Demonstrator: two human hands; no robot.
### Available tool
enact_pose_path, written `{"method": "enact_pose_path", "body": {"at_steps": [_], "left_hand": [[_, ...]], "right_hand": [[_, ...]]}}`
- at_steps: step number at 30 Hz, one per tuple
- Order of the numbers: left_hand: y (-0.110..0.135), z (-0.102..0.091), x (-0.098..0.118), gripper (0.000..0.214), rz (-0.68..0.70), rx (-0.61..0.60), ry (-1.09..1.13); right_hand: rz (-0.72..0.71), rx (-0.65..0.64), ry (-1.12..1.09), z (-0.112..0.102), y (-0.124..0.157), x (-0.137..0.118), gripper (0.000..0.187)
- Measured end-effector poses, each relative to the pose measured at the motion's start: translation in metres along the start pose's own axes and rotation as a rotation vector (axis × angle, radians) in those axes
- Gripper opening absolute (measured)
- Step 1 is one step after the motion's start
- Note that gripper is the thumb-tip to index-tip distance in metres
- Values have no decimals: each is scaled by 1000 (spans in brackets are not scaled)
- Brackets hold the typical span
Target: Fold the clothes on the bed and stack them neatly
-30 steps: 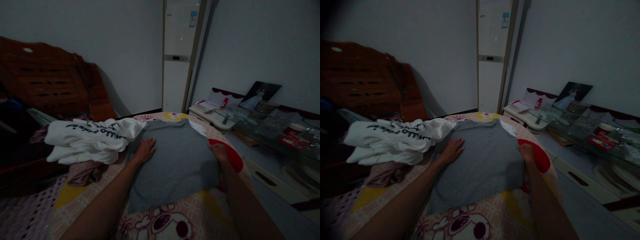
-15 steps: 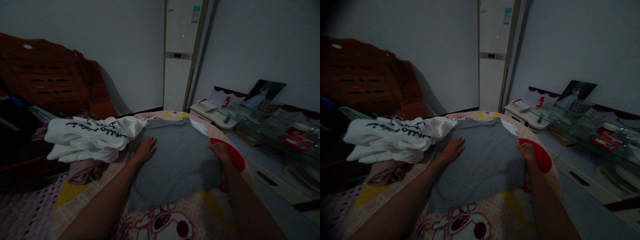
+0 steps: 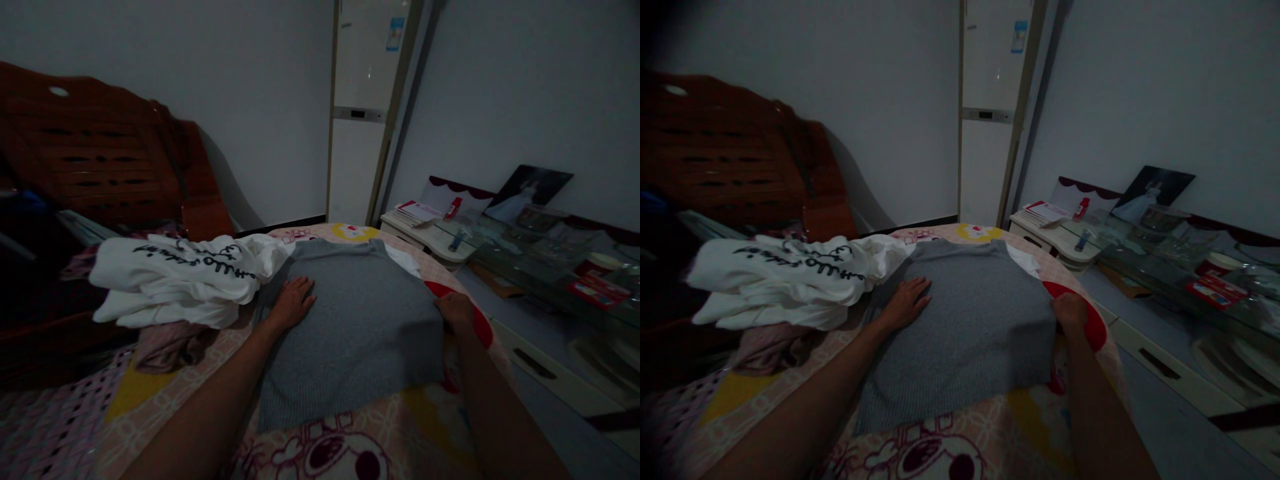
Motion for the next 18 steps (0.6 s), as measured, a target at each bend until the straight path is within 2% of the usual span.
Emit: {"method": "enact_pose_path", "body": {"at_steps": [3, 10, 14, 18], "left_hand": [[0, 0, 0, 55, 1, 6, 6], [-1, 1, 0, 55, -1, -5, 7], [-1, 2, -2, 55, 6, 8, 10], [-2, 2, -3, 54, 16, 27, 18]], "right_hand": [[53, -29, 55, 1, 4, -1, 21], [5, 12, -19, 0, 11, -19, 20], [72, 85, -28, -3, 10, -10, 21], [51, 55, -128, 0, 8, -5, 18]]}}
Point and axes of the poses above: each hand's wrist, its own y-axis away from the middle knuckle, its own z-axis out of the palm, x = y × z, the point moved 6 cm from there along -y, towards the middle knuckle, and after that the axes turned 4 degrees about -z, right-handed, at the moved point
